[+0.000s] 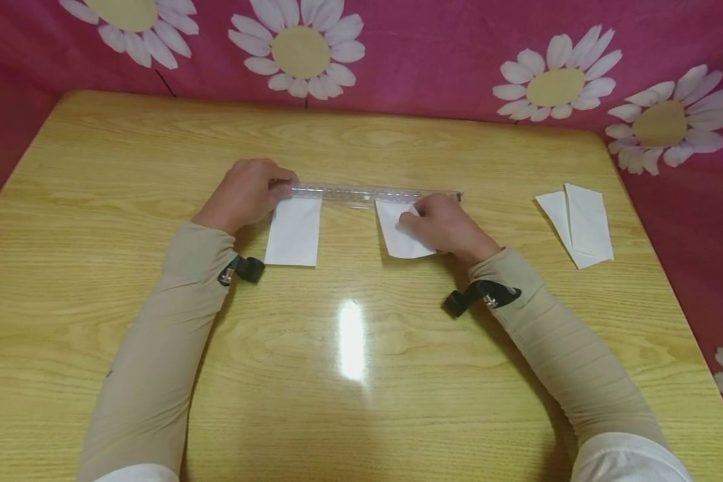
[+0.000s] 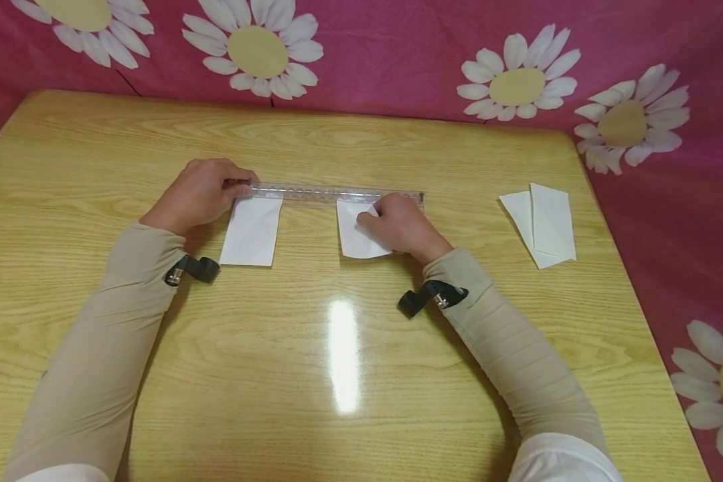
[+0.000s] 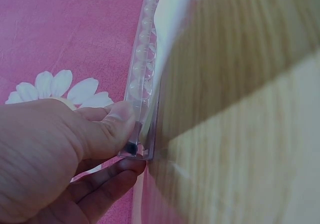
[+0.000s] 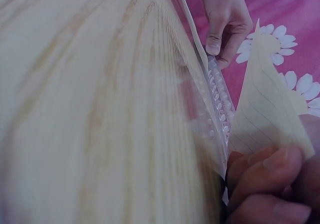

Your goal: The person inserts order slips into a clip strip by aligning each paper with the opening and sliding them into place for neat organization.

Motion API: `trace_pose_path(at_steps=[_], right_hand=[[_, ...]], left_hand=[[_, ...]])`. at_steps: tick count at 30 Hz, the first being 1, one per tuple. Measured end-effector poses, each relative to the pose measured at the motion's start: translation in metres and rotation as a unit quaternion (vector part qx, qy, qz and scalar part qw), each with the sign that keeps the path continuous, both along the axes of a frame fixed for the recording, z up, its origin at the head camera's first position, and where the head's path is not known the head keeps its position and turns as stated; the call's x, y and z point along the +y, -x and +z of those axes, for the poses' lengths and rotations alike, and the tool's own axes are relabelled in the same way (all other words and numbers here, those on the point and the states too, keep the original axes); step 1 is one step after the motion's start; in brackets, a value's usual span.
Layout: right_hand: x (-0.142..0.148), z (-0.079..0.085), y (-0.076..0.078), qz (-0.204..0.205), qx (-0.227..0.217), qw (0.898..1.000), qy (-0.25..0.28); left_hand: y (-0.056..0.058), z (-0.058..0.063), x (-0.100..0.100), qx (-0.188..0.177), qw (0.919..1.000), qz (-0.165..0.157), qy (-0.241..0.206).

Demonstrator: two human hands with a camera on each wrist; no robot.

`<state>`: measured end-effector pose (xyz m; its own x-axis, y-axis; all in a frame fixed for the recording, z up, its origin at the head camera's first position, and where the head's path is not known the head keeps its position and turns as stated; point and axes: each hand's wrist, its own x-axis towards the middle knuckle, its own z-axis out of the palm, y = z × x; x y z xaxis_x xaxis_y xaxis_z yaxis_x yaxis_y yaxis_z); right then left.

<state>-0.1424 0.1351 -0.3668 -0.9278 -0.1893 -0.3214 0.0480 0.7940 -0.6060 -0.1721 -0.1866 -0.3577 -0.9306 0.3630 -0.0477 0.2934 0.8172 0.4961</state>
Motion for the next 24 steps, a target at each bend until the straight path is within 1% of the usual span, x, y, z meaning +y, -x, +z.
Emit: trace_pose_path(at_steps=[10, 18, 24], right_hand=[[-0.0008, -0.0003, 0.0000, 0.002, 0.005, 1.000, -0.006], [-0.0034, -0.0018, 0.0009, 0.007, 0.012, 1.000, -0.004], [-0.0063, -0.0016, 0.0012, 0.002, 0.003, 1.000, -0.005]], left_hand=[[-0.0007, 0.0004, 0.0008, -0.012, 0.9999, 0.008, 0.002], [-0.0015, 0.0012, 0.0005, -0.007, 0.9999, 0.006, 0.004], [-0.0009, 0.0007, 0.0006, -0.011, 0.9999, 0.009, 0.002]])
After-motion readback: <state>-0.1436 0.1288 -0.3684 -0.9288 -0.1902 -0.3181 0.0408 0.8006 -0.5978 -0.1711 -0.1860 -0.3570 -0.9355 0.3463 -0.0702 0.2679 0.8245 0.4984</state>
